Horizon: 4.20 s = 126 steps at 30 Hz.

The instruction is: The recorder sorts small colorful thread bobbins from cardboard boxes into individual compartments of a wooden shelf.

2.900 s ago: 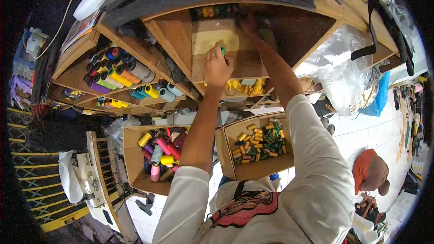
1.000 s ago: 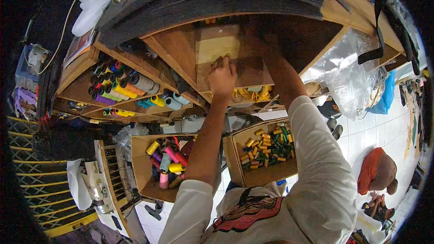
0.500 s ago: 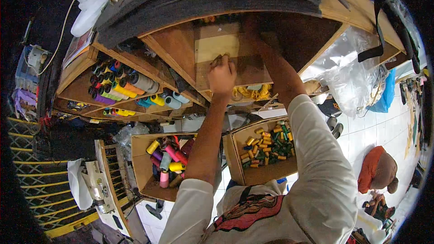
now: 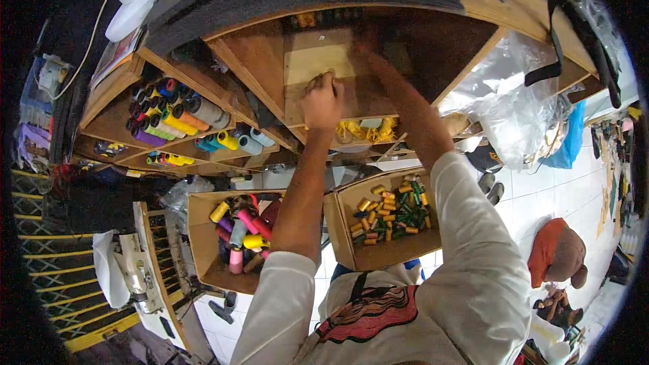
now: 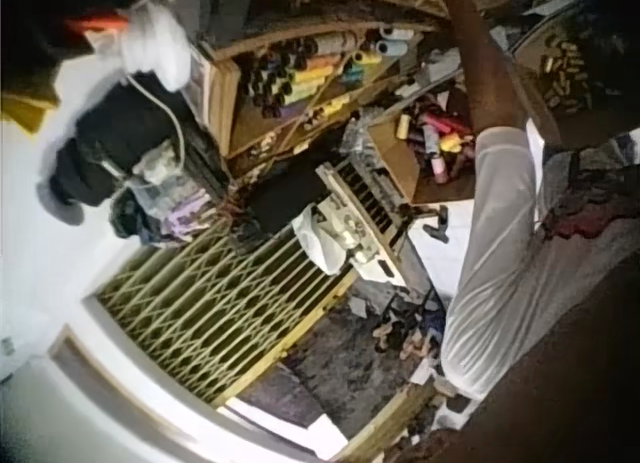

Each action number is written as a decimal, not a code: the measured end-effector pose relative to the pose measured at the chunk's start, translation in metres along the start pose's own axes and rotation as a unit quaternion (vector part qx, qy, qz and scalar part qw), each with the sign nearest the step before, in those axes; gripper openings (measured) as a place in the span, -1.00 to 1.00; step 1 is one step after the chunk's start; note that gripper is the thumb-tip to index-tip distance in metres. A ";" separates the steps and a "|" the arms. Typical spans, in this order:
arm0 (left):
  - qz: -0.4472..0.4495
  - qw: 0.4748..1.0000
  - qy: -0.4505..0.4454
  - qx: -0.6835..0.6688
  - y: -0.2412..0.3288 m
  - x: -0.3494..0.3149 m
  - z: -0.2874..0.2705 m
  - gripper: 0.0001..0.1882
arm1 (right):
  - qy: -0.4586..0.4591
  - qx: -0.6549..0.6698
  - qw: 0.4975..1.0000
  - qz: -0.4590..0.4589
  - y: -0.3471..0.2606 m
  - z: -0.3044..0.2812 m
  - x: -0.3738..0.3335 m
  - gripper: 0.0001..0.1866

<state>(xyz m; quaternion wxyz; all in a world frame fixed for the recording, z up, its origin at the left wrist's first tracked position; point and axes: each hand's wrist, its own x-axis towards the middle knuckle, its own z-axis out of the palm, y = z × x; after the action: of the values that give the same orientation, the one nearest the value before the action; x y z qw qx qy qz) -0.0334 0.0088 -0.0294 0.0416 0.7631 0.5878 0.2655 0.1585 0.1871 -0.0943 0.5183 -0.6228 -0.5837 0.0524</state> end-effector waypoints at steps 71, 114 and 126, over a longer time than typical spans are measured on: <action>-0.273 0.901 -0.335 -0.046 0.069 -0.348 0.329 -0.62 | -0.368 0.247 0.743 0.501 -0.048 -0.448 -0.447 -0.60; -0.263 0.866 -0.340 -0.254 0.057 -0.392 0.267 -0.60 | -0.335 0.278 0.831 0.346 -0.037 -0.444 -0.448 -0.77; -0.251 0.790 -0.292 -0.477 0.116 -0.308 0.062 -0.52 | -0.328 0.320 0.832 0.314 -0.059 -0.406 -0.392 -0.70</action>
<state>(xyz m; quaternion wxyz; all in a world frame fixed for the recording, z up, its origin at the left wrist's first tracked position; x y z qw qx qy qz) 0.0448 -0.2944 -0.1488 0.6355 0.5131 0.5167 0.2567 0.2682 -0.3690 -0.0783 0.4225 -0.5181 -0.4430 0.5974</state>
